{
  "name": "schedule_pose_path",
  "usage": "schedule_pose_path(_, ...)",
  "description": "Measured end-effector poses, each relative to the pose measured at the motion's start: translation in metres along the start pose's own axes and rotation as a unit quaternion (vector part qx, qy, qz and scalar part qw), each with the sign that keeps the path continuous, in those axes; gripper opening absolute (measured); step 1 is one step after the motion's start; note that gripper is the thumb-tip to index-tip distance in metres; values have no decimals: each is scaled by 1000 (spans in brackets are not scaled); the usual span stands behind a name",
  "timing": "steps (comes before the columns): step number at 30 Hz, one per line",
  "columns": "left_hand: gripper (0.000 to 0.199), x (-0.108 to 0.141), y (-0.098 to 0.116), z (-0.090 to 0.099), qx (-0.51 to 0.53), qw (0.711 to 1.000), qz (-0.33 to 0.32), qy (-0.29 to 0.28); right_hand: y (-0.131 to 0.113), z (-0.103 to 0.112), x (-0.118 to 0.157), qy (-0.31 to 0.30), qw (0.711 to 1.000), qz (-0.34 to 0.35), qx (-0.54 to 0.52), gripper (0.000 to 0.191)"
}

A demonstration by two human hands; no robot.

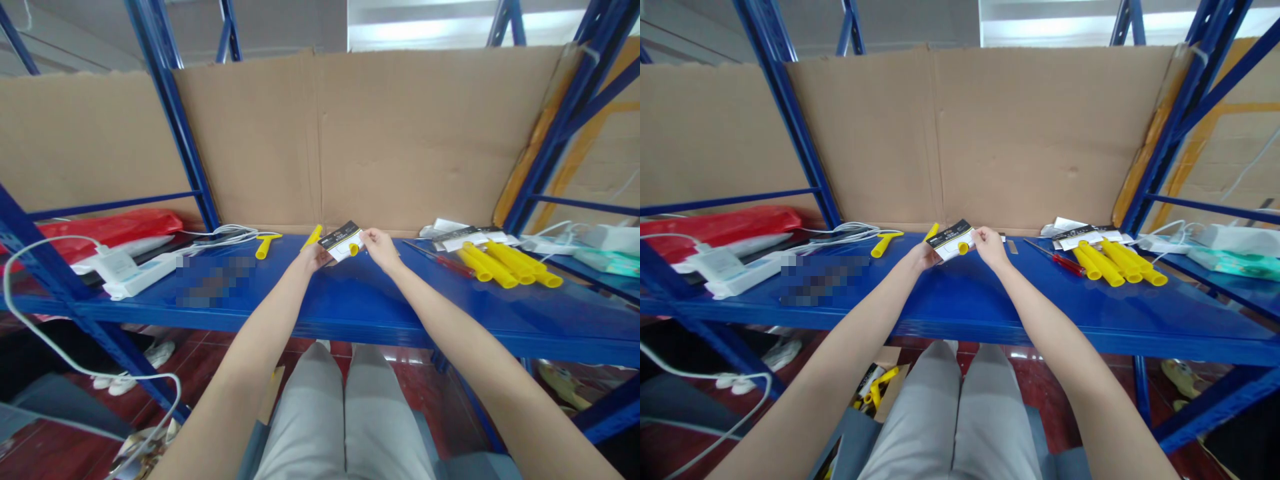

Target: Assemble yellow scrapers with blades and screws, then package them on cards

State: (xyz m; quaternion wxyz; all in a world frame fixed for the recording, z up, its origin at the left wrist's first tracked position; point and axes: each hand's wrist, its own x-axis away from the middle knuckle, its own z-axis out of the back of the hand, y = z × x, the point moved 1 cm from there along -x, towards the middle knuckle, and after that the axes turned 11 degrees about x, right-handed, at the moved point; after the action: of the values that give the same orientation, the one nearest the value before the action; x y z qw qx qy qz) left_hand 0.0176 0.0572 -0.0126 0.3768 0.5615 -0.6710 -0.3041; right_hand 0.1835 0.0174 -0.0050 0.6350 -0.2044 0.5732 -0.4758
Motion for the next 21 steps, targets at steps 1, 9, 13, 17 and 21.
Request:
schedule_pose_path(1,30,1,0,-2,1,1000,4,-12,1,0,0,12,999,9,29,22)
schedule_pose_path(9,31,19,-3,-17,12,995,18,-97,5,0,1,35,987,33,154,25)
schedule_pose_path(13,21,20,0,-15,-31,998,-9,-46,7,1,0,45,986,16,160,27)
schedule_pose_path(17,14,19,2,-8,-114,993,-1,6,8,1,-1,41,991,-12,125,28)
schedule_pose_path(21,11,22,1,-8,-147,988,11,-44,8,0,-2,32,994,-73,71,27)
